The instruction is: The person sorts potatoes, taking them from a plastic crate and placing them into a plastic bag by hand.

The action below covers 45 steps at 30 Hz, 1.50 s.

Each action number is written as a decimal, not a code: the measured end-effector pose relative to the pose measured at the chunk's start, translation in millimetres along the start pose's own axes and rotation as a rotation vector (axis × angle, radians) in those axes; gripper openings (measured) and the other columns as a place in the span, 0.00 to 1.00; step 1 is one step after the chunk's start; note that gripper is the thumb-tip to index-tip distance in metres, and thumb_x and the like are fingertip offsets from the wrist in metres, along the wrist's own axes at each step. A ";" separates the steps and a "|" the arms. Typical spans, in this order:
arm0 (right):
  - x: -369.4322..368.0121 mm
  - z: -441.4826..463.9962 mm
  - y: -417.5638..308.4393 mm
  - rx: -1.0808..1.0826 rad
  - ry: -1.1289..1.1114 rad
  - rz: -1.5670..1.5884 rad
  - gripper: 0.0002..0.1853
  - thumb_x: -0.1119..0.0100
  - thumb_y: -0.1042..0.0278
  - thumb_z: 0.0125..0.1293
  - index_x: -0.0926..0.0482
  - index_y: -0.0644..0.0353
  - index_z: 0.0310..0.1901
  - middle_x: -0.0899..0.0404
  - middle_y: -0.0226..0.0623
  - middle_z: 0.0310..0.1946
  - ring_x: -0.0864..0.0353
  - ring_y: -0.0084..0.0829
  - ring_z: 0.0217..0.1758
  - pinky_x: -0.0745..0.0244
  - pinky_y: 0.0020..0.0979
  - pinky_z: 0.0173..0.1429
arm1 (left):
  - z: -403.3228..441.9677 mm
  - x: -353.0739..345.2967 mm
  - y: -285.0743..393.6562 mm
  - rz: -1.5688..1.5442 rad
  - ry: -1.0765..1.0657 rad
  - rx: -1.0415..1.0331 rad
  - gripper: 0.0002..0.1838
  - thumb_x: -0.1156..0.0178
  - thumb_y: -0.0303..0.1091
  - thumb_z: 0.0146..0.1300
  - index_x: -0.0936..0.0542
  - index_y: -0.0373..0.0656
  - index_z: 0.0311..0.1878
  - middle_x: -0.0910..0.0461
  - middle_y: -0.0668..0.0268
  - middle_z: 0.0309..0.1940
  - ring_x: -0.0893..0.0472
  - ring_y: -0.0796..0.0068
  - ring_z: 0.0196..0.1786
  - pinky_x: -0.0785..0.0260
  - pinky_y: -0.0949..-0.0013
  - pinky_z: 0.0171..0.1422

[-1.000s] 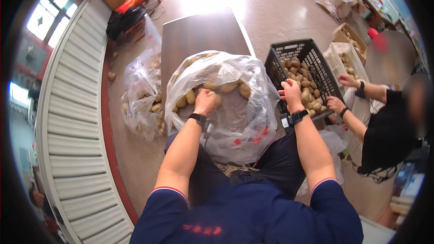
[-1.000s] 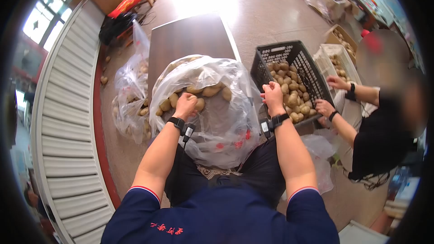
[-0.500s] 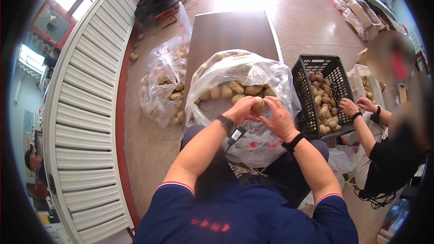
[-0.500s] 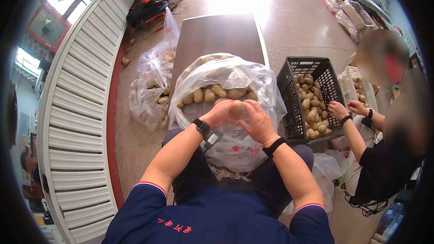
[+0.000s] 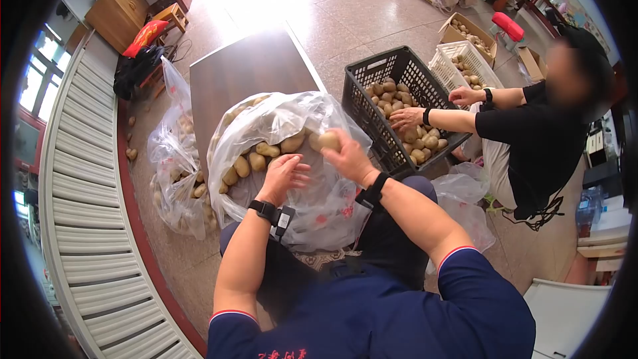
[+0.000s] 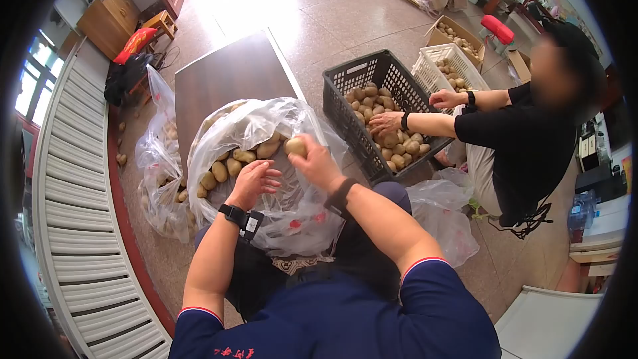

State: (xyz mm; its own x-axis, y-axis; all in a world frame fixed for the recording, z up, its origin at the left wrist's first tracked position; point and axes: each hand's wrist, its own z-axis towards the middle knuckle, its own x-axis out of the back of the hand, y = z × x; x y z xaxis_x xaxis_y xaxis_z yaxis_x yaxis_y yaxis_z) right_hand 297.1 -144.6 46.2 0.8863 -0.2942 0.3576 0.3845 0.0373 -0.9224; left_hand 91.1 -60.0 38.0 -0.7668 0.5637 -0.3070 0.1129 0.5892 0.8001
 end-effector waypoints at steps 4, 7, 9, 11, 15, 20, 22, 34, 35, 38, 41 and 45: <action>32.8 21.9 21.2 -0.387 0.279 0.540 0.14 0.41 0.58 0.69 0.25 0.59 0.48 0.19 0.33 0.33 0.23 0.20 0.23 0.26 0.26 0.24 | 18.2 21.5 -18.1 0.113 0.303 -0.065 0.15 0.45 0.39 0.71 0.25 0.41 0.54 0.19 0.63 0.39 0.19 0.74 0.28 0.25 0.71 0.28; 63.9 31.0 56.0 -0.605 0.458 0.668 0.16 0.41 0.50 0.68 0.24 0.54 0.42 0.20 0.31 0.30 0.26 0.20 0.19 0.29 0.24 0.21 | 26.8 29.5 -24.7 0.169 0.437 -0.088 0.13 0.43 0.38 0.67 0.22 0.41 0.49 0.19 0.65 0.38 0.19 0.75 0.26 0.27 0.71 0.26; 83.1 34.8 63.4 -0.805 0.545 0.758 0.17 0.40 0.46 0.66 0.24 0.51 0.40 0.21 0.30 0.28 0.27 0.22 0.19 0.29 0.26 0.22 | 32.1 32.3 -27.6 0.241 0.482 -0.098 0.13 0.43 0.37 0.65 0.21 0.41 0.49 0.19 0.65 0.35 0.19 0.75 0.26 0.27 0.71 0.27; 94.6 33.1 82.1 -0.863 0.607 0.827 0.16 0.39 0.45 0.66 0.25 0.50 0.39 0.22 0.29 0.27 0.26 0.26 0.23 0.28 0.30 0.24 | 32.0 29.8 -24.6 0.269 0.516 -0.085 0.13 0.42 0.36 0.64 0.21 0.40 0.48 0.19 0.66 0.33 0.19 0.76 0.25 0.28 0.72 0.26; 108.8 33.8 111.4 -0.918 0.716 0.901 0.18 0.43 0.44 0.68 0.26 0.51 0.43 0.23 0.30 0.30 0.25 0.27 0.25 0.28 0.33 0.27 | 31.8 29.8 -26.6 0.341 0.515 -0.073 0.14 0.42 0.36 0.64 0.21 0.40 0.48 0.19 0.66 0.32 0.19 0.76 0.24 0.27 0.72 0.25; 109.5 35.6 102.1 -0.941 0.834 0.871 0.26 0.48 0.41 0.69 0.32 0.56 0.55 0.26 0.36 0.47 0.19 0.32 0.35 0.27 0.34 0.32 | 31.9 31.6 -26.9 0.367 0.519 -0.089 0.14 0.43 0.36 0.64 0.21 0.39 0.49 0.19 0.66 0.33 0.19 0.76 0.25 0.27 0.71 0.26; 91.6 33.2 84.9 -0.749 0.564 0.589 0.37 0.42 0.36 0.65 0.34 0.58 0.63 0.24 0.37 0.51 0.19 0.30 0.38 0.24 0.32 0.34 | 33.6 34.2 -28.9 0.381 0.497 -0.112 0.15 0.42 0.36 0.63 0.21 0.39 0.50 0.18 0.65 0.35 0.18 0.75 0.26 0.26 0.71 0.27; -22.4 -1.2 29.0 -0.217 -0.120 -0.867 0.12 0.43 0.69 0.58 0.24 0.62 0.42 0.16 0.49 0.35 0.18 0.51 0.47 0.24 0.47 0.54 | 39.2 31.6 -32.7 0.435 0.429 -0.096 0.18 0.41 0.38 0.65 0.23 0.39 0.54 0.20 0.65 0.41 0.20 0.77 0.27 0.28 0.71 0.27; -24.9 -2.6 32.5 -0.213 -0.121 -0.868 0.12 0.43 0.69 0.58 0.24 0.62 0.42 0.16 0.49 0.35 0.18 0.51 0.47 0.24 0.47 0.54 | 40.1 31.5 -33.0 0.433 0.432 -0.098 0.18 0.41 0.38 0.65 0.23 0.39 0.54 0.20 0.65 0.41 0.20 0.77 0.27 0.28 0.71 0.27; -32.9 -9.9 50.7 0.149 -0.297 -0.626 0.08 0.46 0.68 0.53 0.23 0.63 0.32 0.20 0.56 0.32 0.20 0.59 0.42 0.25 0.52 0.50 | 38.8 26.6 -31.5 0.441 0.442 -0.096 0.18 0.41 0.38 0.65 0.23 0.39 0.54 0.20 0.65 0.41 0.20 0.77 0.27 0.27 0.71 0.27; -41.4 -17.4 43.1 0.130 -0.518 -0.474 0.09 0.46 0.67 0.55 0.22 0.64 0.33 0.19 0.55 0.33 0.20 0.56 0.43 0.25 0.49 0.51 | 37.4 21.9 -28.6 0.447 0.419 -0.055 0.18 0.41 0.39 0.65 0.24 0.39 0.54 0.20 0.65 0.41 0.20 0.77 0.28 0.27 0.71 0.27; -37.3 -18.5 19.4 0.040 -0.619 -0.270 0.11 0.47 0.69 0.56 0.22 0.67 0.37 0.19 0.56 0.35 0.20 0.57 0.43 0.26 0.48 0.50 | 43.5 21.9 -35.3 0.449 0.380 -0.084 0.20 0.40 0.39 0.63 0.22 0.35 0.53 0.17 0.60 0.41 0.17 0.71 0.33 0.24 0.68 0.31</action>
State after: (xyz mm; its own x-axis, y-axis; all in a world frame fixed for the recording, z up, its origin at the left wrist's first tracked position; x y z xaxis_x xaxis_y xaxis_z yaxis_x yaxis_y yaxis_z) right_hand 266.8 -150.6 12.3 0.7376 0.3025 0.6037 0.6121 0.0778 -0.7869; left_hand 97.8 -43.3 -19.4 -0.8297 0.4913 0.2649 0.4402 0.2841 0.8518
